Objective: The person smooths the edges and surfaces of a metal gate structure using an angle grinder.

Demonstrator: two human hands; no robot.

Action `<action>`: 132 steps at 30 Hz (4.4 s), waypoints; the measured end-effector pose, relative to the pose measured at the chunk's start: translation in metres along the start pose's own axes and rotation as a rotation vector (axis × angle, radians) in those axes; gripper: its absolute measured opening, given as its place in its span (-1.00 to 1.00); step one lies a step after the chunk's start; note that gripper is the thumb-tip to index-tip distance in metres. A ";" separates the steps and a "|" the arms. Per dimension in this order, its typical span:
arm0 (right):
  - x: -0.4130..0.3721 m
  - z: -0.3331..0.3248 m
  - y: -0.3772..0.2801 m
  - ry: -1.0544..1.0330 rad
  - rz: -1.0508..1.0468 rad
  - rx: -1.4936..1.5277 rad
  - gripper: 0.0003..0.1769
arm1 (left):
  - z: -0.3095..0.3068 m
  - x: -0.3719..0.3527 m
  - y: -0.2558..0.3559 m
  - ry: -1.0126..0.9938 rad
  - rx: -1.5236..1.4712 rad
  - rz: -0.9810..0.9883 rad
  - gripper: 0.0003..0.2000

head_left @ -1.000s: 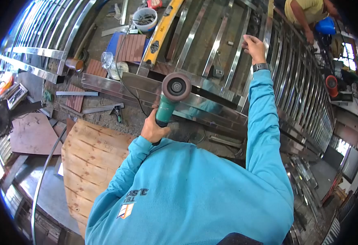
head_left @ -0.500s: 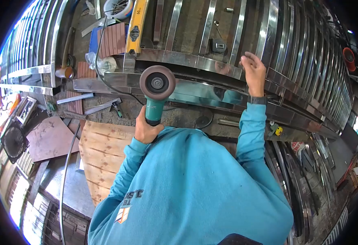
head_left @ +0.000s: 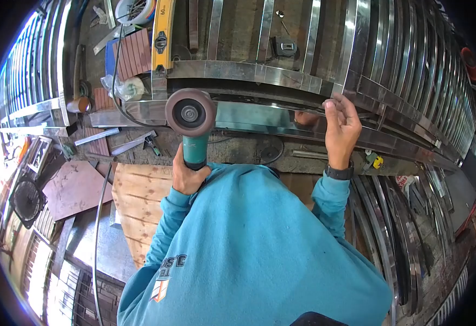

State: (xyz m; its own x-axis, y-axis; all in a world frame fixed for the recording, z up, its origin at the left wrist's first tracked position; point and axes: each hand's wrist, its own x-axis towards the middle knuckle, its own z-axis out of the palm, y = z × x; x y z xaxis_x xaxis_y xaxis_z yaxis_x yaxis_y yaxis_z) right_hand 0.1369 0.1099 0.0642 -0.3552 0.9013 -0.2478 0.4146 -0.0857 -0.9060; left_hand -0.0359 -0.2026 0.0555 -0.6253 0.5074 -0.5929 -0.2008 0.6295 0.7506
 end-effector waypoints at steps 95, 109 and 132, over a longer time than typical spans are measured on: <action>-0.139 -0.015 0.108 -0.191 0.157 -0.668 -0.66 | -0.024 0.015 -0.027 0.037 0.039 0.076 -0.66; -0.361 -0.022 0.234 0.247 0.526 -0.133 -0.53 | -0.035 0.032 -0.037 0.001 0.202 0.142 -0.62; -0.262 0.038 0.141 -0.048 0.137 -0.039 -0.43 | -0.143 -0.058 -0.014 -0.311 0.297 0.306 -0.42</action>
State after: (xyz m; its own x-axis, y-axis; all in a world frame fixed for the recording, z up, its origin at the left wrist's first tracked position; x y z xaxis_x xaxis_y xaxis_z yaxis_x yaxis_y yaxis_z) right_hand 0.2565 -0.1540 -0.0114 -0.3323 0.8607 -0.3857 0.4942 -0.1894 -0.8485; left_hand -0.1049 -0.3243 0.1211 -0.3599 0.8162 -0.4521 0.2064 0.5422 0.8145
